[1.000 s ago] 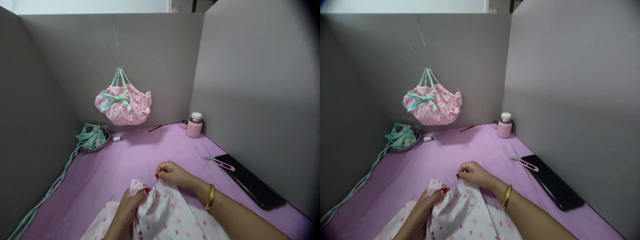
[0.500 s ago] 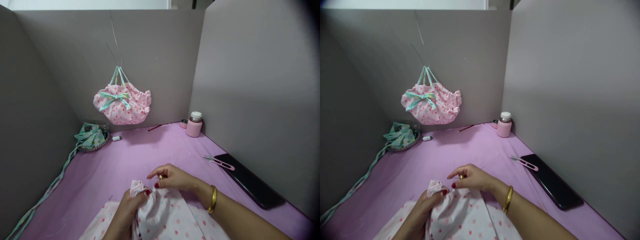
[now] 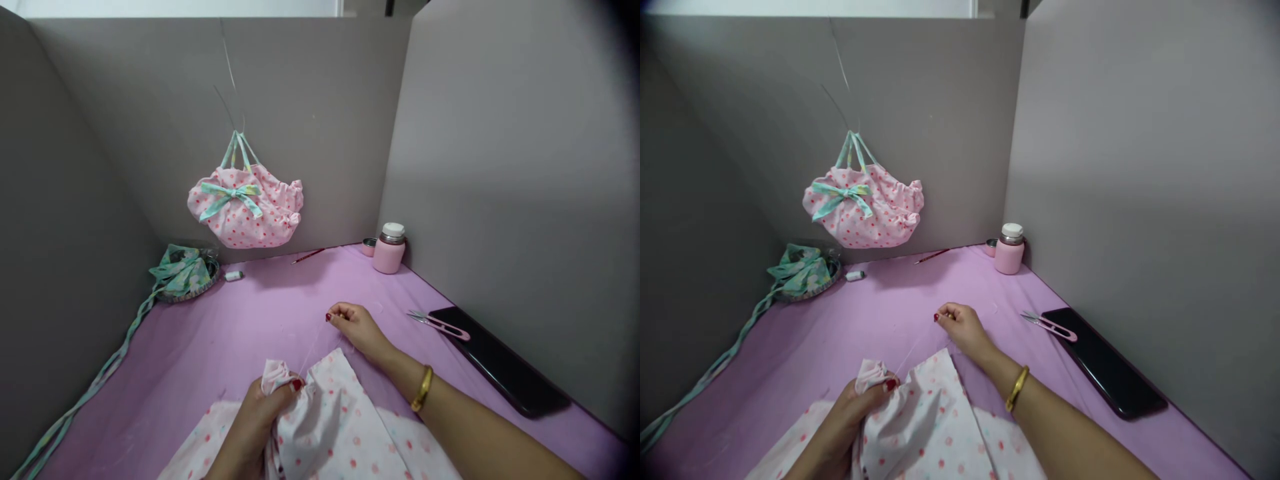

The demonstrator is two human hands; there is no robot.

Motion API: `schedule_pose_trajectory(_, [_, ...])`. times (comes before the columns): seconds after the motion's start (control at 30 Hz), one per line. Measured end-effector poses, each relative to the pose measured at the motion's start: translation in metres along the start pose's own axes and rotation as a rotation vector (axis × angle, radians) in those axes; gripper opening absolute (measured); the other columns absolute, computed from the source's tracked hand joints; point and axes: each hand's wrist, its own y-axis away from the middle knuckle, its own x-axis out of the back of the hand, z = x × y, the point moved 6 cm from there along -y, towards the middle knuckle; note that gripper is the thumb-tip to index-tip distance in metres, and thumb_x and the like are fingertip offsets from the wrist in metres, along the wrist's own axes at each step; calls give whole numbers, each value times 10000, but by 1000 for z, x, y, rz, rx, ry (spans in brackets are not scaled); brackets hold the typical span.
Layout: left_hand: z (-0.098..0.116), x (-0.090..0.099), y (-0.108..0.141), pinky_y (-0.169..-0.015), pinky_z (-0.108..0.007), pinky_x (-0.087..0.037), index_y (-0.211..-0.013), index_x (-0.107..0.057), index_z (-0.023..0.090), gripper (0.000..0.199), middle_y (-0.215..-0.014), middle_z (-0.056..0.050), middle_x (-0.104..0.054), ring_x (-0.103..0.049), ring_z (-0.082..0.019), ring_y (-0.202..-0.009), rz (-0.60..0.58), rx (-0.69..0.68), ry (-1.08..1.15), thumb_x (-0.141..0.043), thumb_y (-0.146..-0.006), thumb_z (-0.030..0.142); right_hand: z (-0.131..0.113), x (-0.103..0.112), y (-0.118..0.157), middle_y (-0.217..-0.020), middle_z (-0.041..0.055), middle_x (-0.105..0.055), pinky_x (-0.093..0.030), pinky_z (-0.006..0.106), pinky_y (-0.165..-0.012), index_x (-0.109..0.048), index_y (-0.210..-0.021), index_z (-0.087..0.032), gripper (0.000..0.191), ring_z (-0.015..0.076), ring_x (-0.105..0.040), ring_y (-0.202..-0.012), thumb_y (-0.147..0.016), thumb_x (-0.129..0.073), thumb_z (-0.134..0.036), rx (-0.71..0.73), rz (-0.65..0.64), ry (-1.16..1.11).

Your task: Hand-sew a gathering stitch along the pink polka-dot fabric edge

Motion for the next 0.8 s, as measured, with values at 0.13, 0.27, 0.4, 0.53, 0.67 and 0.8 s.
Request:
schedule_pose_trajectory(0.13, [4,-5,5,-538,-267,-422,-641,-584,145,169,-566,-40,-626,-581,-196,-540,-2,16,30,-675,-641,288,8,17,-5,-564,-39,-412,-259,225,-490,-549,-686,-157,212,99,-336,-512,-732,-526,-364,8,109,86])
schedule_pose_trajectory(0.27, [11,-12,13,-510,-240,-405,-636,-579,142,146,-552,-24,-605,-551,-161,-512,33,4,46,-663,-656,261,14,25,-8,-551,-34,-430,-264,228,-490,-560,-676,-160,202,108,-355,-506,-730,-507,-347,2,166,186])
schedule_pose_trajectory(0.4, [14,-14,16,-492,-231,-398,-635,-581,137,151,-537,-16,-588,-530,-147,-490,52,-19,50,-674,-642,255,10,28,-8,-553,-27,-459,-288,232,-517,-578,-687,-171,144,125,-395,-530,-712,-509,-294,-10,184,291])
schedule_pose_trajectory(0.53, [11,-10,15,-496,-226,-394,-627,-572,146,156,-533,-12,-579,-529,-143,-492,70,-17,73,-669,-655,265,1,32,-5,-592,-14,-496,-293,226,-519,-599,-737,-172,129,122,-408,-552,-717,-530,-278,-39,108,354])
schedule_pose_trajectory(0.67, [12,-8,13,-495,-220,-389,-622,-561,151,157,-538,-9,-574,-528,-138,-497,82,-31,77,-667,-663,259,9,23,1,-477,-33,-440,-257,213,-438,-591,-597,-140,276,86,-359,-446,-696,-612,-397,-147,-216,325])
schedule_pose_trajectory(0.8, [14,-9,14,-514,-231,-412,-659,-566,155,137,-566,-13,-601,-555,-153,-521,97,-53,97,-663,-666,252,19,8,10,-494,-30,-456,-248,205,-431,-612,-617,-117,318,72,-344,-453,-666,-651,-429,-213,-454,261])
